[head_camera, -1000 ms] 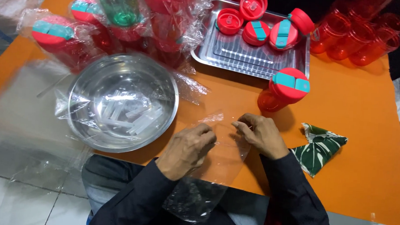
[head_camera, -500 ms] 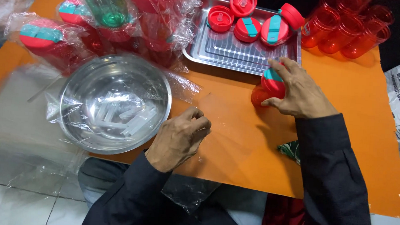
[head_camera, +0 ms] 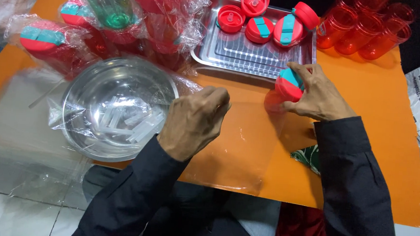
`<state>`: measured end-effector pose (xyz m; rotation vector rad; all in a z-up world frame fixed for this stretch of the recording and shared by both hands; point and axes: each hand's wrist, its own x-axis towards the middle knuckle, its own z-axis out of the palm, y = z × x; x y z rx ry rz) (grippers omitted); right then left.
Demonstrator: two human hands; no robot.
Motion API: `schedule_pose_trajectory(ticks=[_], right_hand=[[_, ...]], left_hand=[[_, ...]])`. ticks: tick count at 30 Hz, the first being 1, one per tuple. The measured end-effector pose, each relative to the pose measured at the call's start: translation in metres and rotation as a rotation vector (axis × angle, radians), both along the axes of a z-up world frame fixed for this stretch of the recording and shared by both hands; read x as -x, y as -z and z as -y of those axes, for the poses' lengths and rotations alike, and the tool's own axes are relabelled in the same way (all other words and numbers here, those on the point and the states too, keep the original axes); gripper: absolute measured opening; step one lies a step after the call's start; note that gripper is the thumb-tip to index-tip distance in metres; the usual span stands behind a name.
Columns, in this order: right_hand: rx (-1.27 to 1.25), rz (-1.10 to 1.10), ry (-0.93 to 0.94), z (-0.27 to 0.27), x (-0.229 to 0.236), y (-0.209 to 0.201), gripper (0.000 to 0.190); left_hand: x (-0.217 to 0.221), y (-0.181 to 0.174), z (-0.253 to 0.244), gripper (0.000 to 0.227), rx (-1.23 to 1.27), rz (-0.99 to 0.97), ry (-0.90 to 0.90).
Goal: Assembling plastic cups with lids and straws and wrapping them in plastic film
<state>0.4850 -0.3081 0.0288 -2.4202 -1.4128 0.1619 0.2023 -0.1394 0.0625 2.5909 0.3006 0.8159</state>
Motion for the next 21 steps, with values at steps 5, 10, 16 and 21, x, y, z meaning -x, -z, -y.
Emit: schedule_pose_trajectory(ticks=[5, 10, 16, 21], right_hand=[[-0.111, 0.011, 0.013, 0.015, 0.008, -0.026, 0.096], [-0.281, 0.265, -0.11, 0.04, 0.027, -0.096, 0.082], [-0.34, 0.167, -0.115, 0.043, 0.066, -0.169, 0.078], [-0.331, 0.195, -0.338, 0.012, 0.096, -0.181, 0.089]], left_hand=[[-0.009, 0.0, -0.004, 0.015, -0.067, -0.016, 0.001], [-0.017, 0.013, -0.009, 0.023, -0.112, -0.033, -0.026], [-0.03, 0.02, -0.002, 0.034, -0.132, -0.071, -0.018], [-0.039, 0.025, 0.012, 0.045, -0.129, -0.011, -0.047]])
